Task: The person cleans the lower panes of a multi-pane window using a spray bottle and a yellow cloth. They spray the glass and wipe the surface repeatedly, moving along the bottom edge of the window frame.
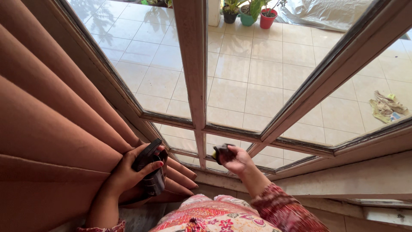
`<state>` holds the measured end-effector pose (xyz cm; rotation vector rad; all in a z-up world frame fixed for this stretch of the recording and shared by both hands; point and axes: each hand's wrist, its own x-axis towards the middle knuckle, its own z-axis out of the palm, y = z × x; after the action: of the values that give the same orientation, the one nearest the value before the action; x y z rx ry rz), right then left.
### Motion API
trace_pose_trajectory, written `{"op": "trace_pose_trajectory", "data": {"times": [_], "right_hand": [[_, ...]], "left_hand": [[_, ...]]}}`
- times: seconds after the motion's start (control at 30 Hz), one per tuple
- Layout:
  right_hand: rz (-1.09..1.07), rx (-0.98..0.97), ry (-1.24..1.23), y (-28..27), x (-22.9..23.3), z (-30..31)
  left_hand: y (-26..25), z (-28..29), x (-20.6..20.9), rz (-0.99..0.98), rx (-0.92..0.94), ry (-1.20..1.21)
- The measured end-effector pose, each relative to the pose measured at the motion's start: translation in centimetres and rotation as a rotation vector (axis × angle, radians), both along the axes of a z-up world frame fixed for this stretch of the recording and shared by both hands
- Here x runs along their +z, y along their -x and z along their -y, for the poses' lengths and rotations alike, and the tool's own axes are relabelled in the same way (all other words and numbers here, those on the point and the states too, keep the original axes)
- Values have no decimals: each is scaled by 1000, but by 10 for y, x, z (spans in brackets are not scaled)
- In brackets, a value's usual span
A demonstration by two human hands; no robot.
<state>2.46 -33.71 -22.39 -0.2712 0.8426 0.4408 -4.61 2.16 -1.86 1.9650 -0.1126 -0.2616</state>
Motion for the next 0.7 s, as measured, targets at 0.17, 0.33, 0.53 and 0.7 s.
{"op": "trace_pose_trajectory", "data": {"times": [0.17,0.33,0.53,0.7], "right_hand": [[272,68,-144,9,14,14],[-3,-51,-8,4,-25,15],[282,-63,-199,14,-5,33],[105,-45,-54,0,-37,23]], "left_hand": [[-1,1,-2,23,-7,-10],[0,0,0,46,-39,7],[-2,1,1,22,-40,51],[-2,3,4,46,-71,73]]}}
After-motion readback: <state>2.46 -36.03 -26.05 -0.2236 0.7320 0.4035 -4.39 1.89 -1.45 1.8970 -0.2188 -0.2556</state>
